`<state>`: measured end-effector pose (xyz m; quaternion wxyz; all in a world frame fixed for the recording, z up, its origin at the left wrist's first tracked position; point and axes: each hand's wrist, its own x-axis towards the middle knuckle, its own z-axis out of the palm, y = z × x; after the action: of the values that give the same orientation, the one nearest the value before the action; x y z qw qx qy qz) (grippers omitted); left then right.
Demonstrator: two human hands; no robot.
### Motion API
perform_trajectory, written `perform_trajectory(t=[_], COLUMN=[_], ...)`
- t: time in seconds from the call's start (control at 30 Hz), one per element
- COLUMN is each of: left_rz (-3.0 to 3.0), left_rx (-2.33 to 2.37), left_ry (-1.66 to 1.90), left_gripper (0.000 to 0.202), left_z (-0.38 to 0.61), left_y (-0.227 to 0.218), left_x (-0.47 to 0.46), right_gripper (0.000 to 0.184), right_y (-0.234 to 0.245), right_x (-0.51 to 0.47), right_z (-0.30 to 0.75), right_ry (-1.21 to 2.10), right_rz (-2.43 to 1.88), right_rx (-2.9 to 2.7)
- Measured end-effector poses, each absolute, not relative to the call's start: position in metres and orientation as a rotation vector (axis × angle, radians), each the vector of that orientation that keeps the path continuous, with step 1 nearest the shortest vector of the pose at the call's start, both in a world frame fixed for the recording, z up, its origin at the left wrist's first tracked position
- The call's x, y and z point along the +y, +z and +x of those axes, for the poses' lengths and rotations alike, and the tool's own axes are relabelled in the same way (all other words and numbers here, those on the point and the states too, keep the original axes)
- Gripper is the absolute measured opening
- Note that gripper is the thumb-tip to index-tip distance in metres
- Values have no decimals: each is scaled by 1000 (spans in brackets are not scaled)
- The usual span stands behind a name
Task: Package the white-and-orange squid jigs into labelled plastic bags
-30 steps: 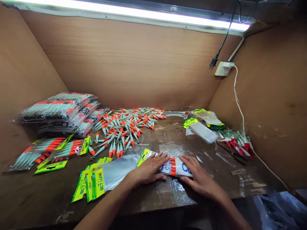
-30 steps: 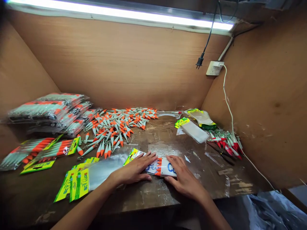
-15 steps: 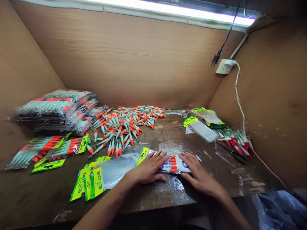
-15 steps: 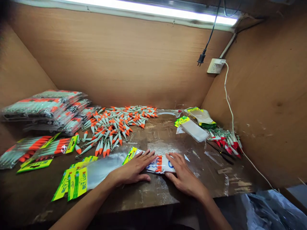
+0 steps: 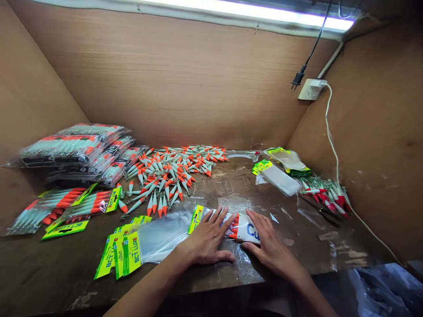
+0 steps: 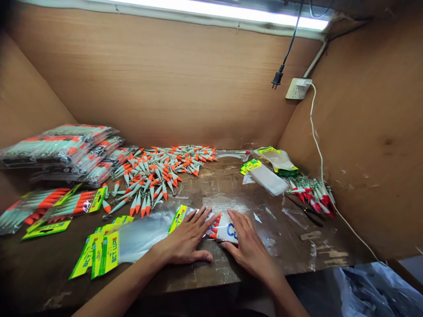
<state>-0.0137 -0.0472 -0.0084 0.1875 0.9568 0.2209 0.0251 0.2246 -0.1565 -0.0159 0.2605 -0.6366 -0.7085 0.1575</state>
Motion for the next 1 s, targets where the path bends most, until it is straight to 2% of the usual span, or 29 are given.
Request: perform_trajectory(t=[0.27, 0.43, 0.57, 0.73, 1.0], left_rz=[2704, 2677, 2660, 2649, 2504], left_rx=[619, 664, 714, 715, 927], left_ry=[70, 62, 110, 227, 740], left_gripper=[108, 110, 112, 124, 78], left_z=[-10, -10, -10, 8, 33], left_y=[-7, -5, -2, 5, 44], left_x=[-54, -53, -46, -45, -42], right_gripper=[92, 76, 73, 77, 101], right_y=[-28, -26, -13, 26, 137], right_x=[-158, -150, -144, -138, -121], right_z=[218, 220, 227, 215, 191], right_ry=[483, 471, 524, 413, 77], right_rz=[-1667, -1658, -1651, -1595, -1307], right_rx=[-1897, -1840, -1859, -2034, -2303])
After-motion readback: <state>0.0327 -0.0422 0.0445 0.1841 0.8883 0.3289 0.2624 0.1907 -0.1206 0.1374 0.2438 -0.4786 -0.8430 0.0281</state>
